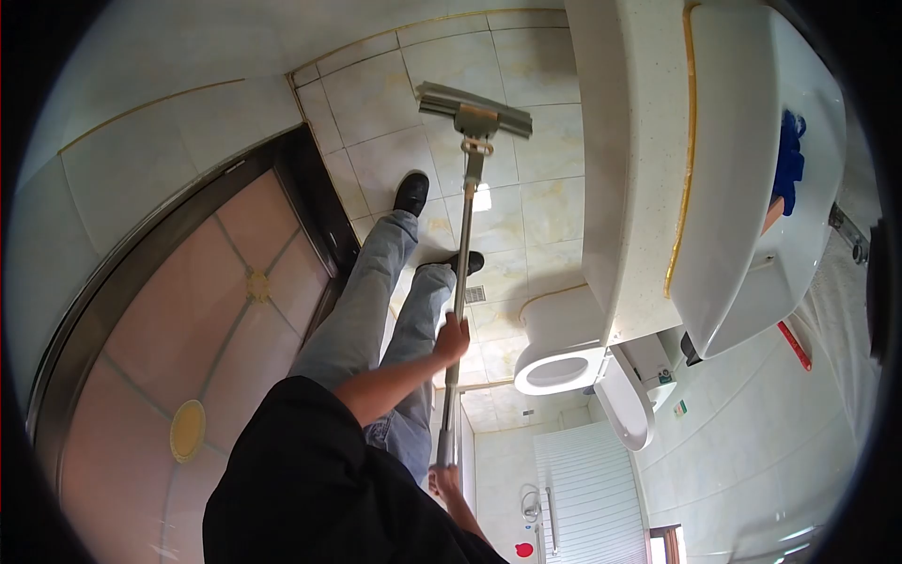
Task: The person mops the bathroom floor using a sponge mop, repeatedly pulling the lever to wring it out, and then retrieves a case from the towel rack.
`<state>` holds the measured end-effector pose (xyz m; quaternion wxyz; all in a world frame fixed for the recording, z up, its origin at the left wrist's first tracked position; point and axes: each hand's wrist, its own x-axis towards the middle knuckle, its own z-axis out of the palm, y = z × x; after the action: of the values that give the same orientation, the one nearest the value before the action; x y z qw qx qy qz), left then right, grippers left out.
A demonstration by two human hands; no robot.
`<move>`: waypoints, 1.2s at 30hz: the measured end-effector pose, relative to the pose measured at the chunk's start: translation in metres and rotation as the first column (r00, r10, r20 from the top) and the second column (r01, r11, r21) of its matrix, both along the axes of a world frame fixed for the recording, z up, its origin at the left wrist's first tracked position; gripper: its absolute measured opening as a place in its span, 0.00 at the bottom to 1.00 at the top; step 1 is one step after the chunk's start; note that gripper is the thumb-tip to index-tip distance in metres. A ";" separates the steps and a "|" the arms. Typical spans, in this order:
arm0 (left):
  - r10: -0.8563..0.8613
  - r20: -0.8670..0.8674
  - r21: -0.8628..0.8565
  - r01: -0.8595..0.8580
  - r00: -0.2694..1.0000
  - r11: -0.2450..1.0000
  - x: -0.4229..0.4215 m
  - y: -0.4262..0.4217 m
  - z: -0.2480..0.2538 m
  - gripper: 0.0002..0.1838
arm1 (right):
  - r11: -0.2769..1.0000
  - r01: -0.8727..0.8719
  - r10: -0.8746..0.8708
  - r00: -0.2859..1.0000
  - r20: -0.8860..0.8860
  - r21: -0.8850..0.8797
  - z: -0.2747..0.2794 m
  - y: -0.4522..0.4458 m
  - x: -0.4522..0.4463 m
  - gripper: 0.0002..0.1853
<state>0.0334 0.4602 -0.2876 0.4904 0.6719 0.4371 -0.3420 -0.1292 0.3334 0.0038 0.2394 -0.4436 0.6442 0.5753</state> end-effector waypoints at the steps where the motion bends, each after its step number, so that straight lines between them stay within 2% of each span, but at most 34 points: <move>1: -0.002 0.064 0.038 0.000 0.998 0.999 0.022 0.014 -0.016 0.18 | 0.998 0.055 -0.055 0.998 0.008 -0.008 -0.017 0.008 0.012 0.10; 3: -0.020 0.189 0.061 0.009 0.982 0.998 0.055 0.027 -0.036 0.17 | 0.995 -0.061 0.066 0.996 0.055 -0.083 -0.040 0.030 0.035 0.14; 4: -0.029 0.276 0.085 0.006 0.961 0.996 0.070 0.030 -0.049 0.16 | 0.997 -0.076 0.077 0.996 0.051 -0.020 -0.047 0.040 0.064 0.16; 6: -0.059 0.237 0.068 0.044 0.970 0.997 0.120 0.044 -0.051 0.17 | 0.996 -0.071 0.068 0.996 0.059 0.050 -0.054 0.054 0.114 0.19; 8: -0.072 0.235 0.121 0.045 0.969 0.992 0.160 0.049 -0.062 0.15 | 0.996 -0.023 0.013 0.994 0.112 0.089 -0.064 0.060 0.145 0.18; 10: -0.273 0.337 0.160 0.232 0.901 0.960 0.199 0.066 -0.069 0.16 | 0.989 0.019 -0.044 0.984 0.170 0.145 -0.070 0.070 0.177 0.18; 12: -0.449 0.361 0.260 0.374 0.818 0.890 0.242 0.080 -0.078 0.18 | 0.979 0.016 -0.067 0.967 0.246 0.204 -0.083 0.084 0.211 0.19; 13: -0.650 0.357 0.239 0.607 0.671 0.758 0.265 0.089 -0.090 0.17 | 0.975 0.008 -0.075 0.953 0.293 0.223 -0.084 0.087 0.223 0.20; 14: -0.196 0.218 -0.004 0.202 0.956 0.979 0.287 0.090 -0.078 0.17 | 0.970 0.029 -0.094 0.960 0.264 0.240 -0.081 0.090 0.245 0.17; 15: -0.212 0.316 -0.092 0.252 0.925 0.963 0.287 0.087 -0.111 0.19 | 0.948 -0.008 -0.107 0.933 0.344 0.318 -0.076 0.084 0.251 0.17; 16: -0.254 0.337 -0.189 0.329 0.907 0.925 0.293 0.098 -0.106 0.23 | 0.941 -0.066 -0.066 0.926 0.373 0.332 -0.070 0.079 0.257 0.16; 17: -0.297 0.288 -0.169 0.353 0.910 0.920 0.294 0.094 -0.119 0.27 | 0.932 -0.122 -0.025 0.918 0.396 0.342 -0.060 0.077 0.261 0.14; 18: -0.205 0.265 -0.184 0.258 0.942 0.948 0.286 0.087 -0.128 0.27 | 0.935 -0.112 -0.035 0.915 0.401 0.337 -0.050 0.077 0.262 0.14; 20: 0.014 0.193 -0.255 0.037 0.981 0.966 0.286 0.094 -0.090 0.28 | 0.897 -0.090 -0.180 0.821 0.542 0.433 -0.033 0.079 0.261 0.12; 21: 0.139 0.133 -0.304 -0.093 0.981 0.948 0.285 0.096 -0.069 0.29 | 0.900 -0.067 -0.203 0.810 0.550 0.430 -0.025 0.079 0.256 0.12; 22: 0.122 0.146 -0.247 -0.083 0.982 0.965 0.283 0.099 -0.051 0.28 | 0.883 -0.009 -0.283 0.787 0.549 0.469 -0.018 0.080 0.249 0.12; 23: 0.049 0.139 -0.185 -0.023 0.989 0.982 0.277 0.096 -0.063 0.23 | 0.861 0.053 -0.366 0.756 0.543 0.506 -0.011 0.081 0.241 0.13; 24: -0.376 0.284 0.073 0.371 0.882 0.926 0.266 0.095 -0.071 0.22 | 0.861 0.082 -0.386 0.749 0.539 0.503 -0.004 0.080 0.231 0.14; 25: -0.741 0.311 0.357 0.650 0.595 0.671 0.252 0.093 -0.081 0.22 | 0.858 0.123 -0.418 0.731 0.540 0.498 0.004 0.077 0.221 0.14; 26: -0.513 0.373 0.142 0.499 0.773 0.855 0.229 0.084 -0.114 0.23 | 0.868 0.132 -0.400 0.758 0.515 0.479 0.013 0.070 0.212 0.14; 27: -0.245 0.361 -0.081 0.292 0.900 0.953 0.202 0.076 -0.144 0.24 | 0.876 0.137 -0.382 0.783 0.490 0.463 0.021 0.063 0.200 0.14; 28: -0.485 0.349 -0.013 0.521 0.802 0.853 0.183 0.070 -0.146 0.27 | 0.885 0.137 -0.365 0.799 0.478 0.446 0.025 0.048 0.180 0.14; 29: -0.927 0.223 0.362 0.857 0.302 0.366 0.177 0.057 -0.091 0.24 | 0.878 0.178 -0.402 0.778 0.482 0.445 0.032 0.030 0.157 0.14; 30: -0.976 0.219 0.482 0.870 -0.009 0.100 0.152 0.045 -0.077 0.20 | 0.887 0.177 -0.391 0.780 0.489 0.427 0.040 0.009 0.133 0.13; 31: -0.568 0.404 -0.075 0.645 0.717 0.761 0.089 0.026 -0.159 0.25 | 0.895 0.174 -0.379 0.782 0.495 0.410 0.050 -0.014 0.110 0.13; 32: -0.910 0.384 0.300 0.910 0.158 0.285 0.070 0.006 -0.118 0.35 | 0.891 0.208 -0.399 0.782 0.478 0.404 0.063 -0.038 0.085 0.12; 33: -0.978 0.202 0.360 0.926 0.046 0.118 0.065 -0.022 -0.031 0.34 | 0.885 0.243 -0.422 0.780 0.463 0.398 0.075 -0.060 0.059 0.12; 34: -0.986 0.169 0.405 0.911 0.003 0.072 0.019 -0.049 -0.040 0.37 | 0.891 0.258 -0.418 0.786 0.456 0.373 0.092 -0.078 0.035 0.13; 35: -0.972 0.222 0.275 0.953 0.070 0.132 -0.015 -0.066 -0.027 0.36 | 0.897 0.275 -0.416 0.792 0.447 0.347 0.112 -0.092 0.010 0.14; 36: -0.898 0.134 0.029 0.904 0.420 0.427 -0.097 -0.081 -0.100 0.32 | 0.919 0.251 -0.372 0.808 0.457 0.304 0.129 -0.098 -0.017 0.15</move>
<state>-0.0639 0.3788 -0.3872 0.2742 0.8100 -0.0310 -0.5174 -0.1466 0.2351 0.1324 0.5410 -0.4357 0.5519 0.4614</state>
